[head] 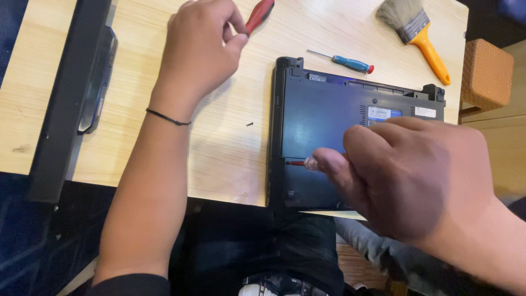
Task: The person uses a screwdriver to pry open the seam of a red laptop and then removes screws from the bottom panel. They flip the laptop over to access the underside and continue unscrewing the casing with different screwdrivers.
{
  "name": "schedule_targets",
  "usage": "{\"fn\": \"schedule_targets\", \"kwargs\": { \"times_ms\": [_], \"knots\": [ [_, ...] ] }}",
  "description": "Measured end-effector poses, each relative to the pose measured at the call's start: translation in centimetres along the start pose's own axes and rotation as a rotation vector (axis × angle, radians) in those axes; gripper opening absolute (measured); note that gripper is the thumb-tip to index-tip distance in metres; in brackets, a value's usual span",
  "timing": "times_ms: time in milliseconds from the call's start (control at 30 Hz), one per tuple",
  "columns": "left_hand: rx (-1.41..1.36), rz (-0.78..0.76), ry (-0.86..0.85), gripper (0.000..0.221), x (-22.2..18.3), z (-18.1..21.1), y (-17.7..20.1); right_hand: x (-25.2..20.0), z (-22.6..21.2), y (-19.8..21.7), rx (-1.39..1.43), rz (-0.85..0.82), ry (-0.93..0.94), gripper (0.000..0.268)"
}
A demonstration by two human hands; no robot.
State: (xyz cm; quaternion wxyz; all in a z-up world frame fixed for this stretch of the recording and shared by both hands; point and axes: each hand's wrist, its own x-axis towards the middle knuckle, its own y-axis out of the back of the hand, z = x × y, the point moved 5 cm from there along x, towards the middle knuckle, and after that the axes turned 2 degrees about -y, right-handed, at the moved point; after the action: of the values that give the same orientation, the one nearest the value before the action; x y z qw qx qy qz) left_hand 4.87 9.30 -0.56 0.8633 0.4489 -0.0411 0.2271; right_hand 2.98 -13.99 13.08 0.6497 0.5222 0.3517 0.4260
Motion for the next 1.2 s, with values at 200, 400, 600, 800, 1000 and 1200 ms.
{"fn": "schedule_targets", "kwargs": {
  "times_ms": [200,400,600,800,1000,1200],
  "knots": [
    [-0.552,-0.168,-0.177,0.007,-0.9,5.0,0.8,0.6,-0.3,0.0,-0.112,0.018,0.08,0.053],
    [-0.935,-0.882,-0.737,0.045,-4.6,9.9,-0.8,0.5,-2.0,0.4,-0.067,0.016,0.214,0.048],
    [-1.037,-0.998,-0.719,0.037,-6.4,11.3,-2.4,-0.4,-0.9,-0.4,-0.205,0.103,0.096,0.049],
    [-1.423,-1.19,-0.602,0.038,-7.5,12.9,-2.4,-1.8,-1.4,-0.4,-0.164,0.157,-0.011,0.043],
    [-1.266,-1.042,-0.582,0.039,-8.1,13.1,-1.9,-1.9,-1.5,-0.5,-0.122,0.112,-0.008,0.045],
    [-0.92,-0.619,-0.541,0.006,-9.3,12.9,-0.6,-1.5,-1.8,-0.5,-0.123,0.136,-0.01,0.038]
  ]
}}
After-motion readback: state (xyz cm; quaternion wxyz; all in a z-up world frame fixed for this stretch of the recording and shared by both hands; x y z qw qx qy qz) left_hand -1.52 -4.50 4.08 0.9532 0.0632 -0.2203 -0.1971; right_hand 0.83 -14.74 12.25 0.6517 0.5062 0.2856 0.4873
